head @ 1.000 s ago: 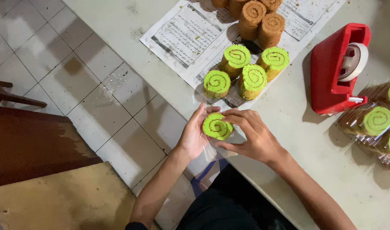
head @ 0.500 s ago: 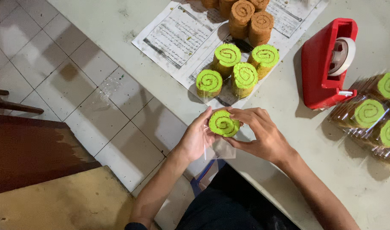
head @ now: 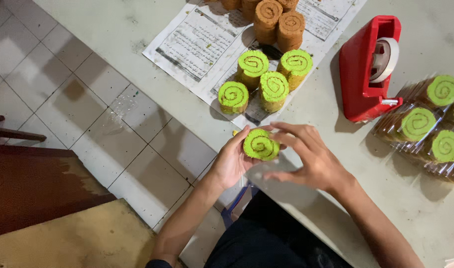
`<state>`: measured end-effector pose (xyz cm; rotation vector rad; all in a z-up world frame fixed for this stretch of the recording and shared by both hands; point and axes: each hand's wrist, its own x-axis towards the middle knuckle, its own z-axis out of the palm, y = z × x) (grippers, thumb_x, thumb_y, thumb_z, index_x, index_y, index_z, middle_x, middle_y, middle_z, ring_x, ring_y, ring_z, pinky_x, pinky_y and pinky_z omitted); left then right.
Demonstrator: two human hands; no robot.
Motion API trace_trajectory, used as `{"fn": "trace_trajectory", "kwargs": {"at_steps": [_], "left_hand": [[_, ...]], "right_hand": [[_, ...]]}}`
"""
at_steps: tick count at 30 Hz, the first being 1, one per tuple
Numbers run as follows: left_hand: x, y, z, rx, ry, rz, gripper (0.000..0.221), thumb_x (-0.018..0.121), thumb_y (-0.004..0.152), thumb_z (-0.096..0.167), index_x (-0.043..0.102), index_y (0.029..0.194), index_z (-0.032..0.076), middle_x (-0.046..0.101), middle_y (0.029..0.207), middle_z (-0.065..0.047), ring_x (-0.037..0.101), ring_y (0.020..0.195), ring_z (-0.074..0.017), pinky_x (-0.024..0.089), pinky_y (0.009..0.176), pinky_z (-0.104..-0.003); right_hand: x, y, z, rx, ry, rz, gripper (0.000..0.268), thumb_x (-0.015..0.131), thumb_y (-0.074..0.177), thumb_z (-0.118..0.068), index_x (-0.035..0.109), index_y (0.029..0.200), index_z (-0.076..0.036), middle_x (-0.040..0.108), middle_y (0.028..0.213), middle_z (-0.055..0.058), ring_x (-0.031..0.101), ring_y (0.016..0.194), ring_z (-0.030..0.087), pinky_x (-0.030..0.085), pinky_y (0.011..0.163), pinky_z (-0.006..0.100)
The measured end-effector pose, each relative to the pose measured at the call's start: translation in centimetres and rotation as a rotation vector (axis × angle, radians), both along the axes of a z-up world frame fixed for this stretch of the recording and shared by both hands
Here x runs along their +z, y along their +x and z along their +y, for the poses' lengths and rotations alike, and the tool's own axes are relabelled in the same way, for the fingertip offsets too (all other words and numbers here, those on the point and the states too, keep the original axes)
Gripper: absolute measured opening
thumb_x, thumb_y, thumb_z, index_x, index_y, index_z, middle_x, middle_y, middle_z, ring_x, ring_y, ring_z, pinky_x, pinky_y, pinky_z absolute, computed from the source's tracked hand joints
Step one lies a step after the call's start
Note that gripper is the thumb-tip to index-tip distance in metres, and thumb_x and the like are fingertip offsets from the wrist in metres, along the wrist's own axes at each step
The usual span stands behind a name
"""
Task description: The person wraps individual green roll cake slices in clear plastic film and secures them with tape using a dispenser.
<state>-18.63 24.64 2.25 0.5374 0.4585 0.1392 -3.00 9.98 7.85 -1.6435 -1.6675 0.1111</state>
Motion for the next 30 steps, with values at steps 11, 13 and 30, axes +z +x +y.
{"fn": "trace_trajectory", "kwargs": {"at_steps": [11, 13, 30], "left_hand": [[2.2, 1.5, -1.3, -0.057, 0.033, -0.093, 0.057, 0.044, 0.117, 0.045, 0.059, 0.156, 0.006, 0.069, 0.150, -0.019, 0.074, 0.125, -0.0270, 0.064, 0.104, -0.042], [2.2, 1.6, -1.5, -0.077, 0.058, -0.110, 0.058, 0.041, 0.118, 0.045, 0.058, 0.157, 0.006, 0.065, 0.153, -0.023, 0.072, 0.128, -0.0318, 0.061, 0.108, -0.046], [-0.9, 2.1, -3.0, -0.141, 0.078, -0.220, 0.061, 0.049, 0.115, 0.040, 0.052, 0.161, 0.000, 0.071, 0.139, -0.029, 0.075, 0.121, -0.0345, 0.062, 0.107, -0.049]], "right_hand": [[-3.7, -1.6, -5.6, -0.034, 0.207, -0.385, 0.020, 0.088, 0.088, -0.030, 0.084, 0.107, -0.025, 0.079, 0.127, 0.002, 0.068, 0.120, 0.019, 0.052, 0.105, 0.045], [-3.7, -1.6, -5.4, -0.095, 0.184, -0.228, 0.016, 0.088, 0.089, -0.027, 0.086, 0.104, -0.023, 0.080, 0.123, 0.002, 0.070, 0.117, 0.021, 0.054, 0.101, 0.044], [0.2, -1.1, -3.5, -0.446, -0.025, 0.360, 0.018, 0.098, 0.080, -0.009, 0.087, 0.094, -0.012, 0.062, 0.098, 0.010, 0.066, 0.094, 0.029, 0.058, 0.093, 0.048]]}}
